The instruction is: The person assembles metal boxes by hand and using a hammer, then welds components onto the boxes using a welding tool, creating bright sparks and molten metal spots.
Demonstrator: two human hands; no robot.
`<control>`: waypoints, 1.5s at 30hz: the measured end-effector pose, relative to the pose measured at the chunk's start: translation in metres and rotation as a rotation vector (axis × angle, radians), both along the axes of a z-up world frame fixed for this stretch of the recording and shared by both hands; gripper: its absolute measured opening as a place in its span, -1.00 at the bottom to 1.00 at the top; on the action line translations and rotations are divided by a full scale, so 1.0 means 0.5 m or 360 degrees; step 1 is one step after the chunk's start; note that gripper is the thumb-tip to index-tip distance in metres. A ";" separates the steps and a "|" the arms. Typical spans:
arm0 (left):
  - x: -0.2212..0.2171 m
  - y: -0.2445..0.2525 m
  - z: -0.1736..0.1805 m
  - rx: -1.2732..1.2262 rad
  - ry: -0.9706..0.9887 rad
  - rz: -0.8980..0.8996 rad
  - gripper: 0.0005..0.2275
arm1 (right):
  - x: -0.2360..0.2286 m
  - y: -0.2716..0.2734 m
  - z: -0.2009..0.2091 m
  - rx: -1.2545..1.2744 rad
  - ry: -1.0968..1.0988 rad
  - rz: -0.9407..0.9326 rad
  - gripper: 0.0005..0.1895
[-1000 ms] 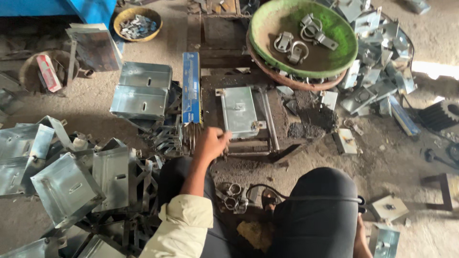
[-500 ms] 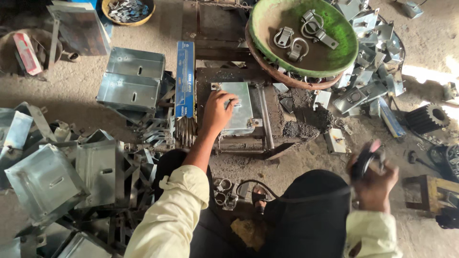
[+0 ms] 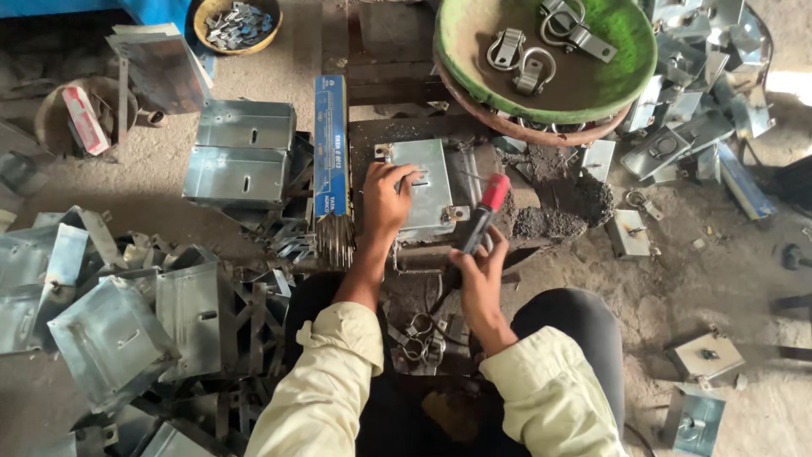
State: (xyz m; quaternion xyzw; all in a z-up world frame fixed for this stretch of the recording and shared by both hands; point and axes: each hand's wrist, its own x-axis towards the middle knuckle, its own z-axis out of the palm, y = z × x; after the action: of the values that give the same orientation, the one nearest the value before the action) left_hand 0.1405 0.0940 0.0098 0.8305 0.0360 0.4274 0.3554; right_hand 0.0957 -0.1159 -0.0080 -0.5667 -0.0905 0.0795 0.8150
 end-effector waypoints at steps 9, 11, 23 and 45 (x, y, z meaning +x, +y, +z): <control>-0.003 -0.006 0.000 0.0059 -0.0027 0.0037 -0.84 | -0.051 0.047 0.074 -0.0394 -0.0083 0.0086 0.01; -0.004 -0.007 -0.003 0.0054 -0.0029 0.0042 -0.84 | -0.051 0.048 0.080 -0.0396 -0.0033 0.0121 0.02; 0.006 -0.011 0.001 0.0089 -0.0082 0.0099 -0.86 | -0.048 0.048 0.065 -0.0490 -0.0062 0.0152 0.04; 0.005 -0.008 -0.003 0.0182 -0.0008 0.0108 -0.84 | -0.037 0.048 0.070 -0.0456 0.0007 0.0208 0.01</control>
State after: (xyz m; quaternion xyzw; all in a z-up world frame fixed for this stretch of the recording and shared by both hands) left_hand 0.1430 0.0898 0.0084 0.8467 0.0388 0.4426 0.2926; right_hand 0.0774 -0.0922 0.0271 -0.6699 -0.1132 0.1455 0.7192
